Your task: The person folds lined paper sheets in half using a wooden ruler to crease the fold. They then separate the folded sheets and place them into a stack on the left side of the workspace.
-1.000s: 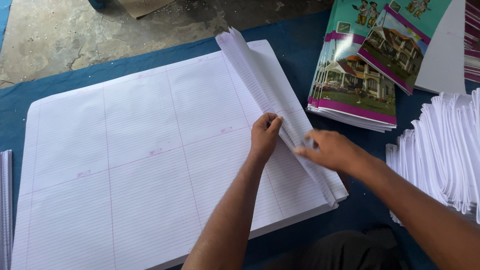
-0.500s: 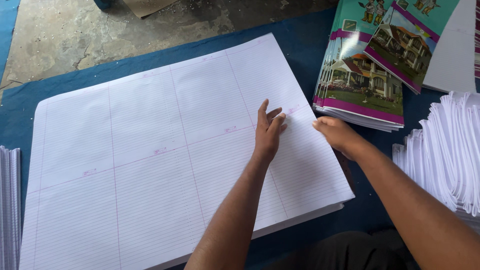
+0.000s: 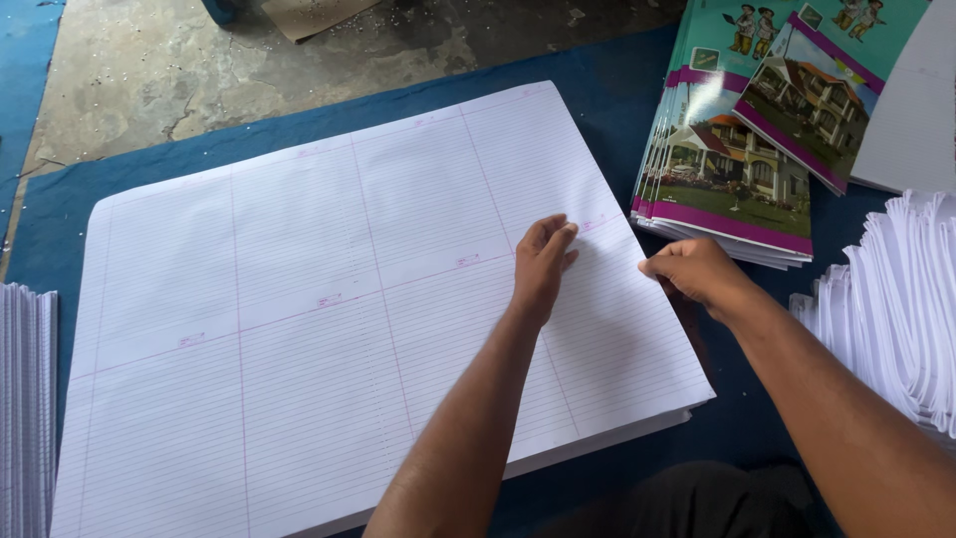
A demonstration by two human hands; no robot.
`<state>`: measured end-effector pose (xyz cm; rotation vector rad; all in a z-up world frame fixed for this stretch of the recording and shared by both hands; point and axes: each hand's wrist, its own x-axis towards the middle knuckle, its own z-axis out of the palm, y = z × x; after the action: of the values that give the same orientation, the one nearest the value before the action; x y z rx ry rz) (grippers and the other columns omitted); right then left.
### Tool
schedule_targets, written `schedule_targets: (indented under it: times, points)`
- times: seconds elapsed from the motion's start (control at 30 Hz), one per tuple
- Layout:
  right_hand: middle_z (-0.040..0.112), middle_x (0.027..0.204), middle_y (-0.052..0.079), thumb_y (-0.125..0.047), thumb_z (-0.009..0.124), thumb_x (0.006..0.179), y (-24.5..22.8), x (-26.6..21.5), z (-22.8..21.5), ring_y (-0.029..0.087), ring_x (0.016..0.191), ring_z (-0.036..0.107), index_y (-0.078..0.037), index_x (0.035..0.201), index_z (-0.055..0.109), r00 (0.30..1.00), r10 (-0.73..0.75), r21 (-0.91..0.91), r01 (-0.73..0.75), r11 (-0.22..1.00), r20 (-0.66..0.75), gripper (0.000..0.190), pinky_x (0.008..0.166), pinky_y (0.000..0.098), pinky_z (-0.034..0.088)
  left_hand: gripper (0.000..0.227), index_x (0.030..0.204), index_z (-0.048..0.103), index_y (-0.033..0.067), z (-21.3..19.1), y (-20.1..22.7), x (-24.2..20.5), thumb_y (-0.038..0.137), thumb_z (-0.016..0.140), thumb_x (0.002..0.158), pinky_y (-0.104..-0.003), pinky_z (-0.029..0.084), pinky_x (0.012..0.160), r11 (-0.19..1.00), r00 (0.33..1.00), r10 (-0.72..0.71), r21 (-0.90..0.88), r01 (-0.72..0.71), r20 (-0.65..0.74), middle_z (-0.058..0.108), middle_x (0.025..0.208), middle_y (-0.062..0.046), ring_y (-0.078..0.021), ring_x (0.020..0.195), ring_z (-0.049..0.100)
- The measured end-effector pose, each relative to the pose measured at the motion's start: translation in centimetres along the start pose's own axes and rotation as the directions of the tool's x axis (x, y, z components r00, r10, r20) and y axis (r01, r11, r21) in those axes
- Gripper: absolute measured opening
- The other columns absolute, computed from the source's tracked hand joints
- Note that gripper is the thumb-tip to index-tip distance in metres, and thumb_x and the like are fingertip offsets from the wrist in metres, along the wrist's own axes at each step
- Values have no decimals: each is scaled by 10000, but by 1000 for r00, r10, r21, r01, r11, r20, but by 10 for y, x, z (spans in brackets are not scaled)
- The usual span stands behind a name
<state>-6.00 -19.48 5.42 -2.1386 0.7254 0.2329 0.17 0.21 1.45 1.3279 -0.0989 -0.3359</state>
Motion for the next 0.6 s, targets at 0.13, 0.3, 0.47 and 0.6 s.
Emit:
schedule_targets:
  times: [0.13, 0.3, 0.47, 0.6]
  points:
    - [706, 683, 131, -227, 757, 849, -28, -12, 2, 192, 570, 601, -3, 764, 752, 988, -153, -181, 146, 973, -28, 240, 554, 333, 466, 535, 1147, 653, -32, 5, 30, -6, 445, 615, 908, -451, 639, 774, 958, 997, -78, 276, 77, -6, 686, 1085, -230, -303, 997, 707]
    - [712, 672, 118, -247, 743, 814, -77, -44, 28, 228, 609, 685, -31, 745, 735, 956, -292, -357, 269, 895, -11, 227, 609, 378, 546, 544, 869, 740, 2, 0, 74, -16, 543, 739, 821, -314, 621, 516, 839, 992, -86, 531, 123, -95, 721, 678, -127, -199, 605, 741]
    - [745, 750, 151, -249, 718, 821, -119, -78, 64, 300, 703, 729, -51, 785, 743, 902, -432, -449, 389, 804, 8, 203, 697, 440, 580, 307, 857, 765, 53, -33, 94, -35, 350, 690, 836, -335, 608, 632, 802, 976, 23, 586, 112, -218, 747, 694, -88, -194, 655, 752]
    - [765, 762, 132, -238, 702, 828, -142, -100, 99, 283, 713, 750, -69, 882, 747, 853, -516, -489, 485, 725, 81, 183, 743, 433, 595, 247, 865, 786, 67, -73, 97, -47, 285, 684, 809, -371, 612, 751, 801, 949, 22, 573, 172, -316, 767, 733, -85, -202, 701, 755]
